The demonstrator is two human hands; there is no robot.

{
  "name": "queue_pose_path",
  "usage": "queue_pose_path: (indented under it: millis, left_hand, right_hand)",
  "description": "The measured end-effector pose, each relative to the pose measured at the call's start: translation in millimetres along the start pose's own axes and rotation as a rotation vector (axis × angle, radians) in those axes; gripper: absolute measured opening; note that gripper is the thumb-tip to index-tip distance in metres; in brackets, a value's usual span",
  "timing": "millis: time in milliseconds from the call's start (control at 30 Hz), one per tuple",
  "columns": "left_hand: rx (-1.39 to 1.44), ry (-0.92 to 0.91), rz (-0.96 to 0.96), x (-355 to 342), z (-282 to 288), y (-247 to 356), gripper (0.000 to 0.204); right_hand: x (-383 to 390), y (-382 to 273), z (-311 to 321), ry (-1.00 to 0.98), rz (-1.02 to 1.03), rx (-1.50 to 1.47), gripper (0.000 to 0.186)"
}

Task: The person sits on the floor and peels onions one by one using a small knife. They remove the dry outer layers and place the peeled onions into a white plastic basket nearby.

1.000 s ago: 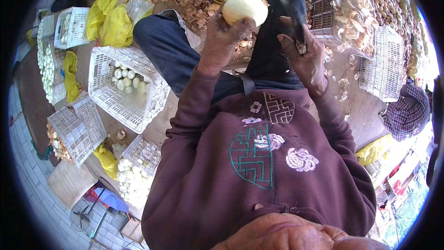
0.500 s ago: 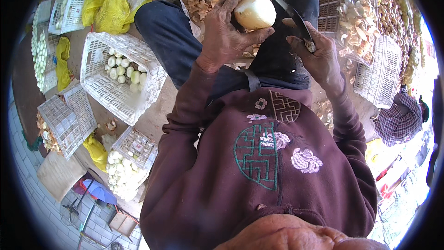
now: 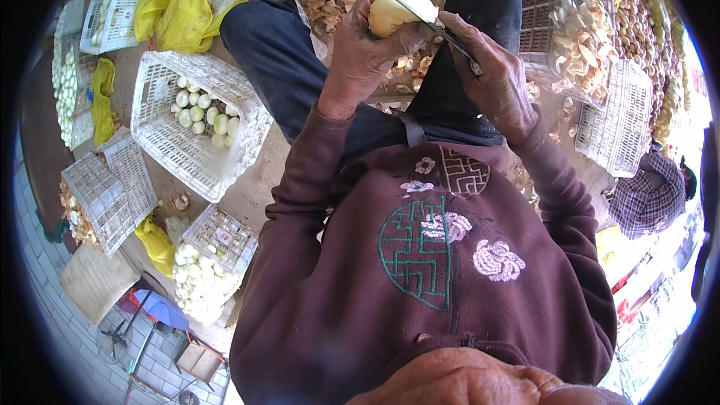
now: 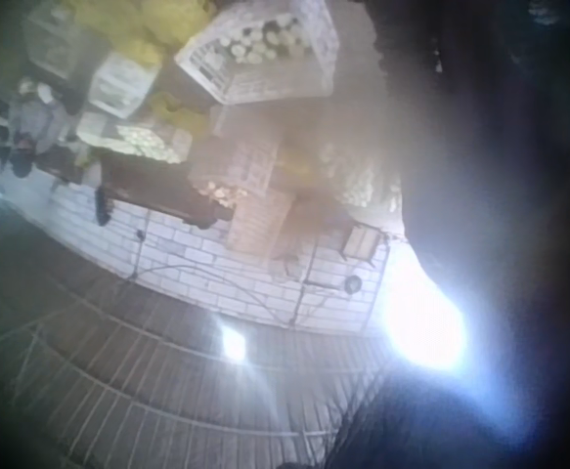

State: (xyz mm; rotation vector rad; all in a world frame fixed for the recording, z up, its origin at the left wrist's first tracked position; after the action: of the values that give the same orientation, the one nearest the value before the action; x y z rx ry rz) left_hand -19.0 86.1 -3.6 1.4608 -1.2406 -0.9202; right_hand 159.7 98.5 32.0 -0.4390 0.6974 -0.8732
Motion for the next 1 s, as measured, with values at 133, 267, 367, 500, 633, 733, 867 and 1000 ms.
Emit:
queue_pose_path:
  millis: [133, 267, 367, 500, 633, 733, 867, 1000]
  left_hand:
    - [0.09, -0.018, 0.166, 5.7, -7.1, -2.1, 0.04]
    - [0.162, -0.03, 0.221, 10.0, -20.4, -1.5, 0.035]
    - [0.158, -0.035, 0.219, 11.6, -23.2, -4.9, 0.032]
    - [0.078, -0.036, 0.211, 9.7, -22.3, -2.9, 0.036]
    - [0.041, -0.001, 0.167, 10.6, -20.1, 3.6, 0.044]
    - [-0.027, 0.025, 0.103, 11.7, -13.3, 1.0, 0.047]
    - [-0.139, 0.018, 0.05, 16.3, -14.5, 9.5, 0.048]
    - [-0.208, -0.027, 0.014, 18.1, -18.3, 16.9, 0.048]
  right_hand:
    - [-6.8, -1.5, 2.0, -0.022, -0.006, 0.114, 0.051]
    - [-12.8, -1.3, -1.8, 0.011, -0.021, 0.213, 0.044]
    - [-13.3, 3.0, -6.2, 0.039, -0.059, 0.188, 0.038]
    - [-9.5, 18.4, -17.8, 0.038, -0.233, -0.138, 0.028]
    - [-7.1, 23.5, -10.0, 0.015, -0.604, -0.544, 0.021]
    - [-2.8, 15.7, -0.9, 0.065, -0.518, -0.645, 0.026]
    - [-0.1, 8.6, 8.4, 0.081, -0.555, -0.843, 0.024]
    - [-9.7, -0.8, 11.0, 0.094, -0.147, -0.388, 0.025]
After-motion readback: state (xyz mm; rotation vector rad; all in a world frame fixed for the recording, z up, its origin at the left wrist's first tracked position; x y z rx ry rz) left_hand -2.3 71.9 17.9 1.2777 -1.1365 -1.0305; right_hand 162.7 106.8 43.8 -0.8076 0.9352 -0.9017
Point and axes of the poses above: each hand's wrist, its own x-axis away from the middle knuckle, its own z-axis out of the back of the hand, y = z × x, the point moved 4 cm from there along -x, towards the middle knuckle, and after that the axes turned 8 degrees about y, right-handed, at the moved point
